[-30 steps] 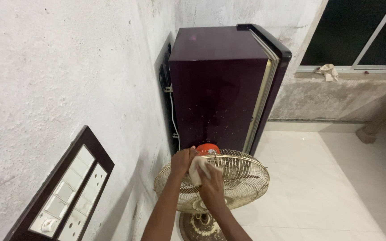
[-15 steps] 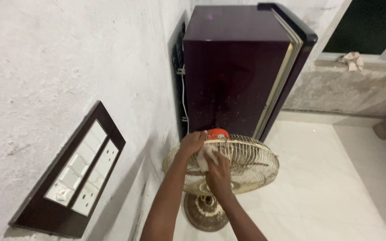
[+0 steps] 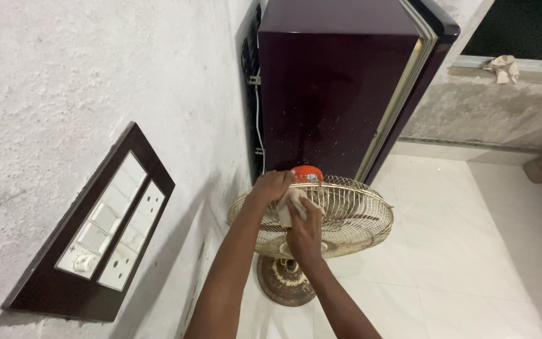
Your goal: The person wipes the metal wire cage of a standing fan using a cloth. They systematically clean the exterior surface of the cage, moving the cloth around the circular frame and through the wire mesh to remove dust.
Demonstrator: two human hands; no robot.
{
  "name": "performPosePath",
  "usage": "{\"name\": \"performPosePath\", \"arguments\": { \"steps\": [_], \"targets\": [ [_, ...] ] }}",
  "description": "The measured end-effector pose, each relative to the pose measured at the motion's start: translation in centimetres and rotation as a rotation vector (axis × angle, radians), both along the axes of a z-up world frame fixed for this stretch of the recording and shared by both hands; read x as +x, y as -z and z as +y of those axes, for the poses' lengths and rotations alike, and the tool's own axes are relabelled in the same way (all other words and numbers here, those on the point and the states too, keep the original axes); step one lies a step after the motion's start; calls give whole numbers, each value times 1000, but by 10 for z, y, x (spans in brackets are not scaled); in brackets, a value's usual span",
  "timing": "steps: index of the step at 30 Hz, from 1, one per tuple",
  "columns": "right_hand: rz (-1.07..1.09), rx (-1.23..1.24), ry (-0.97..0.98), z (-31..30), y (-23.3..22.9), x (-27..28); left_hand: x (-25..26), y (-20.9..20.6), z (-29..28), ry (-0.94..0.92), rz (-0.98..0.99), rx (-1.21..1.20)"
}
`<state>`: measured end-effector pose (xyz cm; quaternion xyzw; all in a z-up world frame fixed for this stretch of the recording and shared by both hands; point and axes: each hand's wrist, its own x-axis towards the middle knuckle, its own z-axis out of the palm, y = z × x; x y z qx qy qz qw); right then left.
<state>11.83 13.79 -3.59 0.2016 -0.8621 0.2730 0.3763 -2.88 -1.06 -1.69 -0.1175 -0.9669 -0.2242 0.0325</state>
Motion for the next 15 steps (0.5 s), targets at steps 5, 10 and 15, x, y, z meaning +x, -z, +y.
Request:
{"name": "performPosePath", "arguments": {
  "steps": [5,10,15],
  "targets": [
    [100,13,25,-5,-2,-14,3,-14,3,-116,-168,76],
    [-31,-17,-76,15,27,10,20,-32,11,-184,-164,29],
    [-208,-191,-17,38,12,20,29,-35,14,-199,-115,60]
  ]
}}
